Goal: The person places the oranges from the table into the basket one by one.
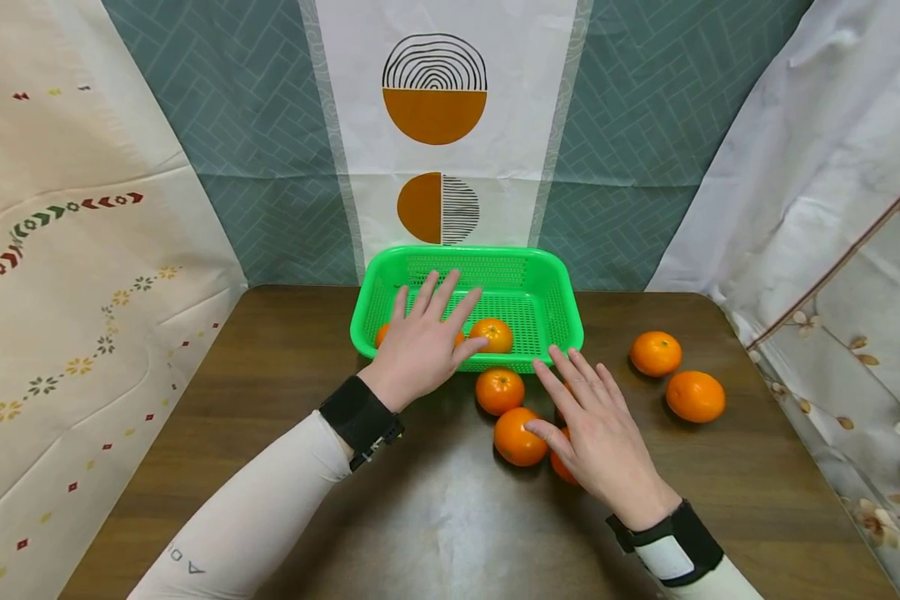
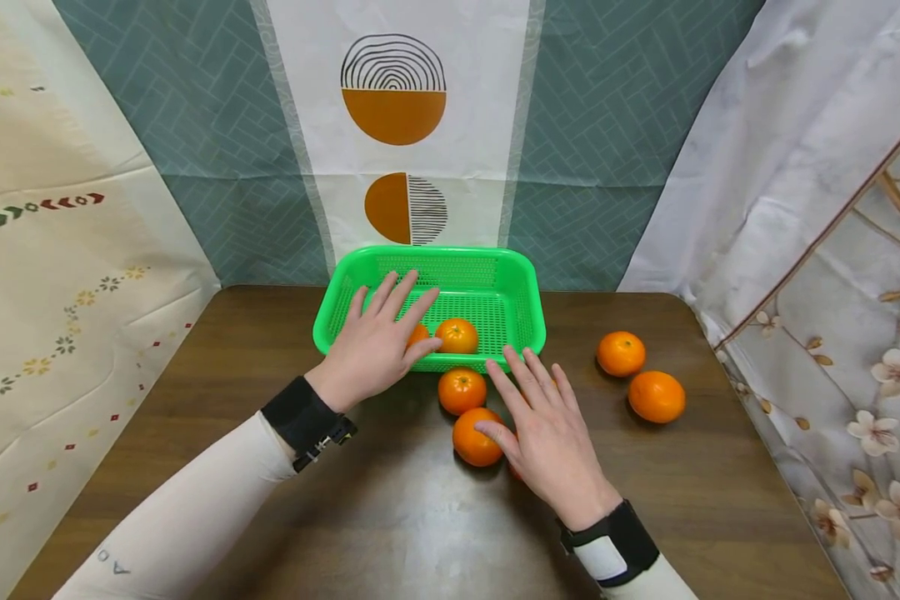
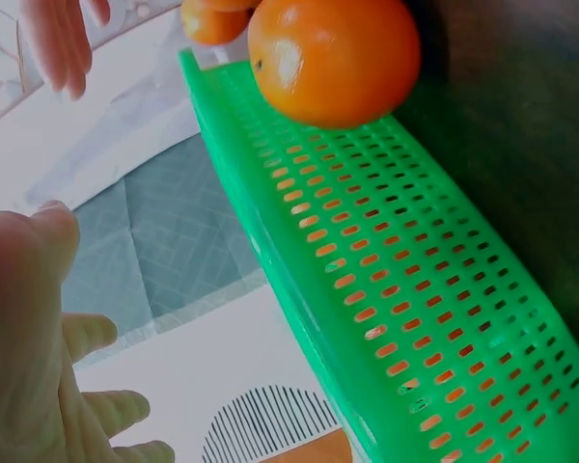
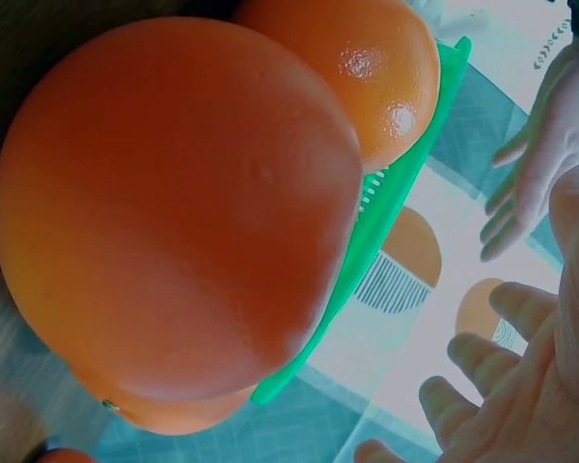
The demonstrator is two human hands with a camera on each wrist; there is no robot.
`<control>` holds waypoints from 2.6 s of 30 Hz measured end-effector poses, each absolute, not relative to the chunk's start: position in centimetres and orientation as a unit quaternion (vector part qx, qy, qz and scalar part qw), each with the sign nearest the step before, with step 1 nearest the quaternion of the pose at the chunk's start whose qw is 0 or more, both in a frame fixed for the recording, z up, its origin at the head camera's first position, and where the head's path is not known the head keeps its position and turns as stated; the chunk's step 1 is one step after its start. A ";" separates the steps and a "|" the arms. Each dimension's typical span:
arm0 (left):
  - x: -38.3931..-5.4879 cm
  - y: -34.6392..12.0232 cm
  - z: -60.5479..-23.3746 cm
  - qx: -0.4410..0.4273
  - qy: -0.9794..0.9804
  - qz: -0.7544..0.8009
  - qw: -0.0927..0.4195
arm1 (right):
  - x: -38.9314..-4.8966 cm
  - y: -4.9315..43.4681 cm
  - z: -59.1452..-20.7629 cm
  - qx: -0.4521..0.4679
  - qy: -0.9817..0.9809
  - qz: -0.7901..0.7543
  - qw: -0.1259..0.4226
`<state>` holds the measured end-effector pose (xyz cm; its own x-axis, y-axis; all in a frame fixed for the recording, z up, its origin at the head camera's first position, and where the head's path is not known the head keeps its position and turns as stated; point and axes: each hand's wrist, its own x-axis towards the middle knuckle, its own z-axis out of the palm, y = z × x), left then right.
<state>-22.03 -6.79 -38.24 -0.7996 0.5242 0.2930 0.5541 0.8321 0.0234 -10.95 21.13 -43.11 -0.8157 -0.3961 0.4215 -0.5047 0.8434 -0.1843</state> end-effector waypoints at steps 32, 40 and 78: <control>-15.8 -10.4 -40.5 -0.271 -0.940 -0.065 0.196 | -11.2 24.7 -42.8 0.203 -0.955 0.126 0.177; -14.8 -11.0 -40.7 -0.267 -0.941 -0.069 0.196 | -12.7 27.3 -42.6 0.172 -0.963 0.122 0.170; -14.2 -11.9 -40.5 -0.275 -0.931 -0.085 0.224 | -21.9 33.2 -43.0 0.091 -0.993 -0.005 0.070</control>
